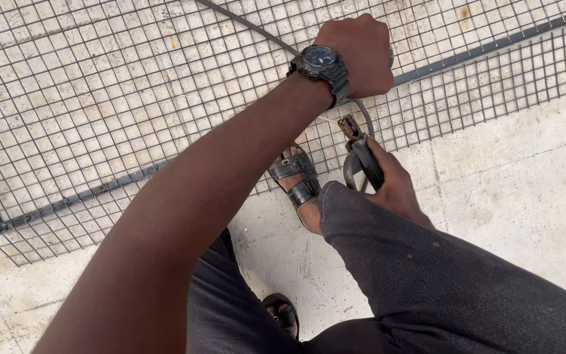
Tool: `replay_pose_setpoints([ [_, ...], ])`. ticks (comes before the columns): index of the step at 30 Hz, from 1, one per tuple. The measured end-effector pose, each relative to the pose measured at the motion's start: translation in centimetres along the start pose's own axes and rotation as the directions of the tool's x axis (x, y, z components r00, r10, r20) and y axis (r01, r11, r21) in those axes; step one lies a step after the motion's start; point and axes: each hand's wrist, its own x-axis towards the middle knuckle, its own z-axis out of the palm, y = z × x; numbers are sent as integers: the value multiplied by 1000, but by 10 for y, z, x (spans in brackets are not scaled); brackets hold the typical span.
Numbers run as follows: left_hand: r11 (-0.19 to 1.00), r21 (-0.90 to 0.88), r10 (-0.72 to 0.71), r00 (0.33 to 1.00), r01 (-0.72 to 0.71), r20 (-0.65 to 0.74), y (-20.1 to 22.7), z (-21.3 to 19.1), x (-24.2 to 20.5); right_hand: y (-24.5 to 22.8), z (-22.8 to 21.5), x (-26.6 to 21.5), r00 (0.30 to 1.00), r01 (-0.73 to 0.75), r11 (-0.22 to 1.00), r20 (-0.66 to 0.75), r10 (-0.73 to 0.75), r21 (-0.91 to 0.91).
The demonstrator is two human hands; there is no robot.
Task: Welding a wire mesh grid onto a rectangular metal frame using an electrode.
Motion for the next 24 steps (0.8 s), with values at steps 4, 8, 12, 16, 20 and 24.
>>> replay_pose_setpoints([
  [4,1000,-1,-19,1000,19,-16,-4,-3,-5,-3,-10,-23,990,130,988,-67,-125,82],
  [8,999,-3,-38,999,38,21,-7,-6,-6,40,-25,-41,988,134,984,-89,-124,117],
  [12,999,10,-36,999,36,-3,-6,-4,-5,66,-46,-54,992,-4,1000,-126,3,-8],
  [16,998,43,-56,998,54,39,-1,-3,-7,69,-62,-71,940,-183,982,-300,161,-46],
  [20,997,69,-47,999,45,18,3,0,-9,69,-81,-84,882,-160,987,-453,129,-31],
  [24,993,66,-105,993,101,59,11,-9,-21,59,-115,-98,794,26,994,-602,-87,-109],
])
